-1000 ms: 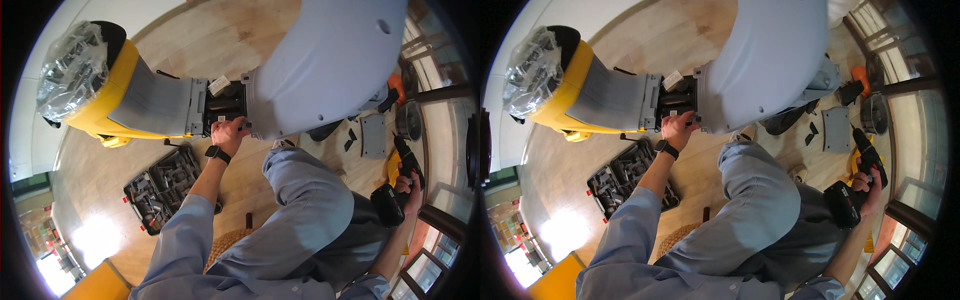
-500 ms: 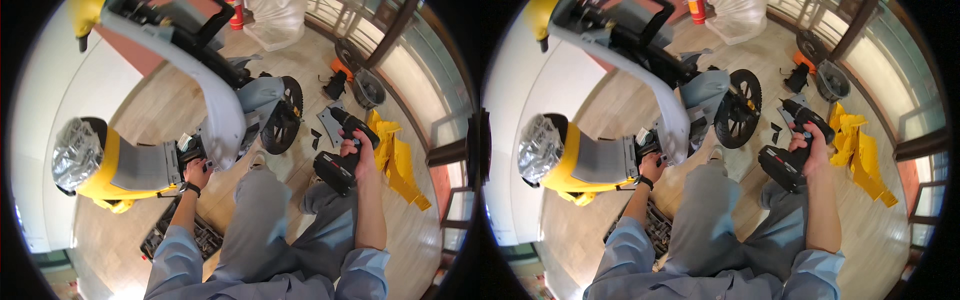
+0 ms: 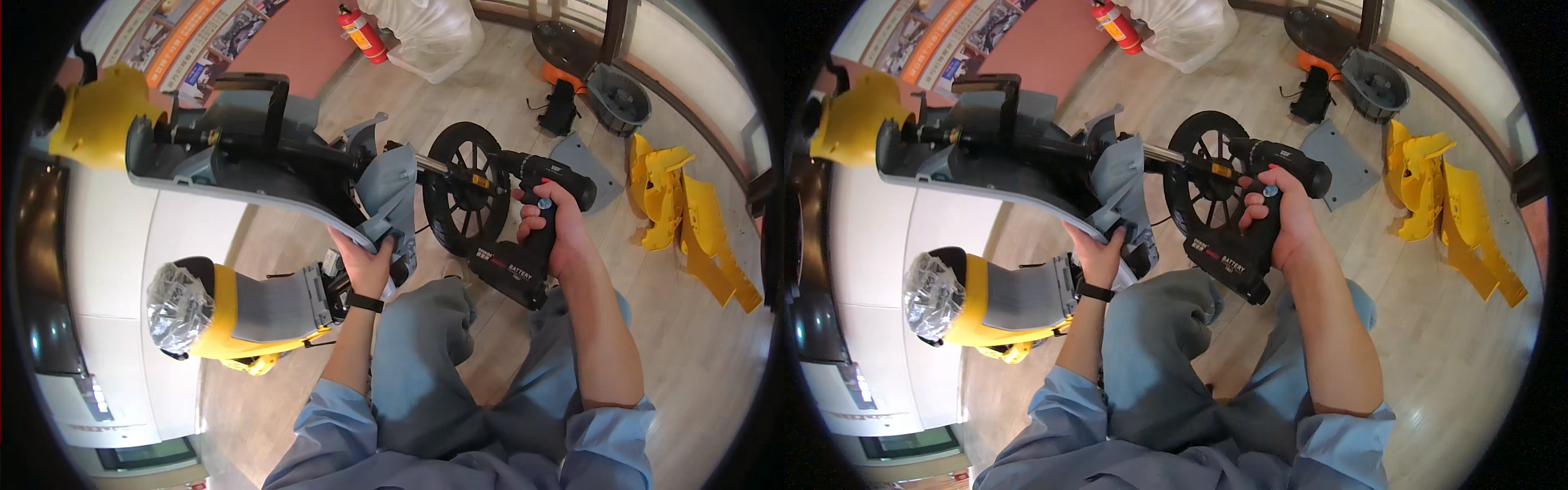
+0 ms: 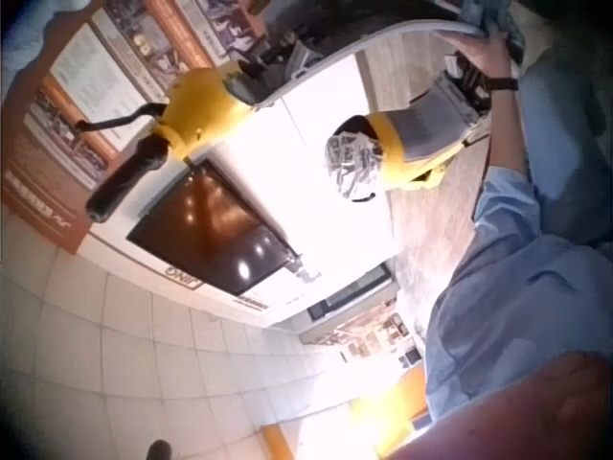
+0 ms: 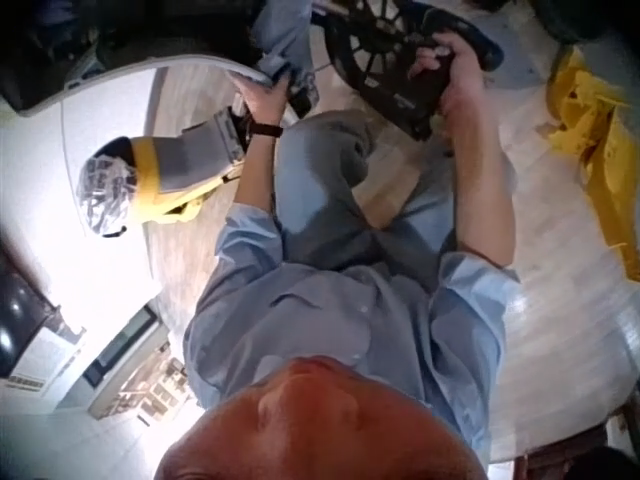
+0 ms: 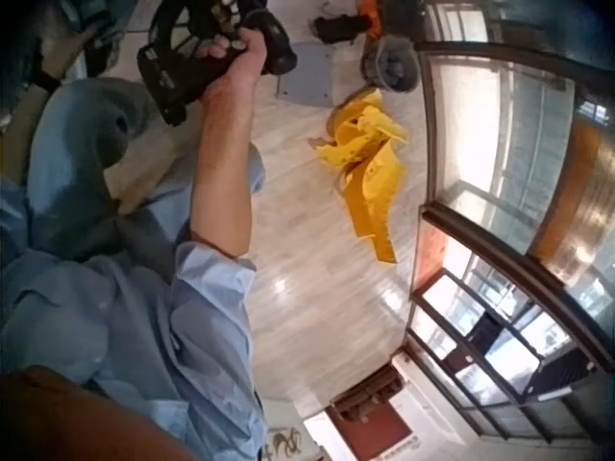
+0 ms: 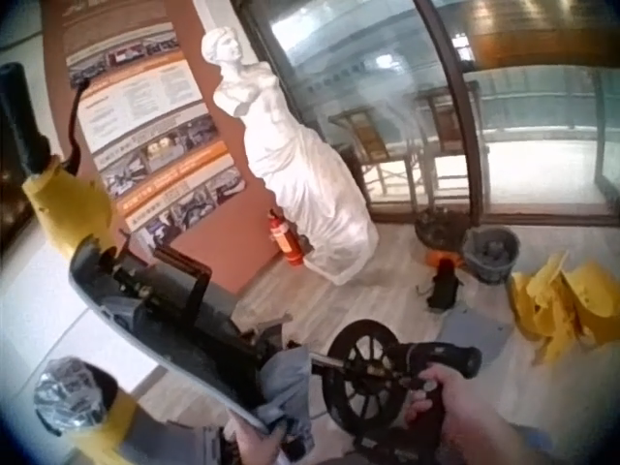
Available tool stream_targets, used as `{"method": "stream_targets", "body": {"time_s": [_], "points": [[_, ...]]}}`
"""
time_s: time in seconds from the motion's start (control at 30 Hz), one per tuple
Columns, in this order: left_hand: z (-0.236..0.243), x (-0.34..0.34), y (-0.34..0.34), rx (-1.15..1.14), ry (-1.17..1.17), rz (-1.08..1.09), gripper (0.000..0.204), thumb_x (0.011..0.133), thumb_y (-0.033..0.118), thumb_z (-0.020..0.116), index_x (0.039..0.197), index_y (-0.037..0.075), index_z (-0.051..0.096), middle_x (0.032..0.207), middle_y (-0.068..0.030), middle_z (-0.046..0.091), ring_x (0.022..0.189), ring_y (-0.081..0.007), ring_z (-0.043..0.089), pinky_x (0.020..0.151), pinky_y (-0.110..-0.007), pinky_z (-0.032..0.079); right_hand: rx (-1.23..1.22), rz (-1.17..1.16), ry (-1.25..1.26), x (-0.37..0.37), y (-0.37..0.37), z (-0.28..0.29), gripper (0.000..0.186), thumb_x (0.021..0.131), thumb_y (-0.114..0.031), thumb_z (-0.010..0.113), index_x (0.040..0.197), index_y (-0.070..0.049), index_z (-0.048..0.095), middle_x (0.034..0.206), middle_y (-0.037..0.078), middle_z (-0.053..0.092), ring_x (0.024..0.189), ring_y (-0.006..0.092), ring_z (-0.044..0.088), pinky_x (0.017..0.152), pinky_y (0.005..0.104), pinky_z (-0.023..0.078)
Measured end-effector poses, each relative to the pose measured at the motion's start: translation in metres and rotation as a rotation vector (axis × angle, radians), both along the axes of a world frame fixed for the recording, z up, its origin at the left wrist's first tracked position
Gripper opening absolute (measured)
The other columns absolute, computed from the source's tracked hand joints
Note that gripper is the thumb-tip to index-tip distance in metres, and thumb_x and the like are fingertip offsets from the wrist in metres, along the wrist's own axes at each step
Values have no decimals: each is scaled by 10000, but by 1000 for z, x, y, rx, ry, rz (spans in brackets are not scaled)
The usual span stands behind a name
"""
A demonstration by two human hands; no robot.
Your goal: Repairing and disassembling body panels of an electric scooter using an electric drill.
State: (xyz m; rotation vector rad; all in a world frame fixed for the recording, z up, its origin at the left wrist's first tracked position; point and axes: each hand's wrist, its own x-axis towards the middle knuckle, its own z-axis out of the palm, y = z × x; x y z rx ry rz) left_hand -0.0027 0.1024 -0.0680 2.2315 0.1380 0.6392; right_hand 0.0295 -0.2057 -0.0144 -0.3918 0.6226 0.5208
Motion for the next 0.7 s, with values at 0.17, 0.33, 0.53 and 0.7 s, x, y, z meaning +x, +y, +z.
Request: {"method": "stream_targets", "body": {"time_s": [0.17,0.33,0.53,0.7], "points": [[-12,-5,1,22,-34,36,844,681,-6,612,1401,-19,173,1206,-234,497,1078,-301,526,931,-333,398,-18,9,-18,1,-5,3,256,794,-230,563,940,-20,566,591,-28,446,455,64,405,516,250,431],[-5,-3,-1,-1,-18,43,771,684,9,631,1351,-13,243,1154,-215,524,1038,-285,546,902,-329,417,-55,13,-25,13,-14,4,263,789,-236,565,931,-16,571,591,-27,450,451,65,401,517,248,428],[2,-13,14,-44,195,-29,743,694,67,698,1313,-4,291,1108,-210,544,984,-295,578,814,-348,456,-48,-14,0,27,-25,0,246,793,-230,560,910,-14,578,588,-23,453,443,64,398,504,242,431],[53,-47,-14,329,393,-78,670,712,145,738,1266,-1,391,1066,-192,577,918,-290,604,729,-352,488,0,-46,18,30,-32,-2,247,797,-222,557,935,-17,572,587,-21,451,446,64,398,507,243,430]]}}
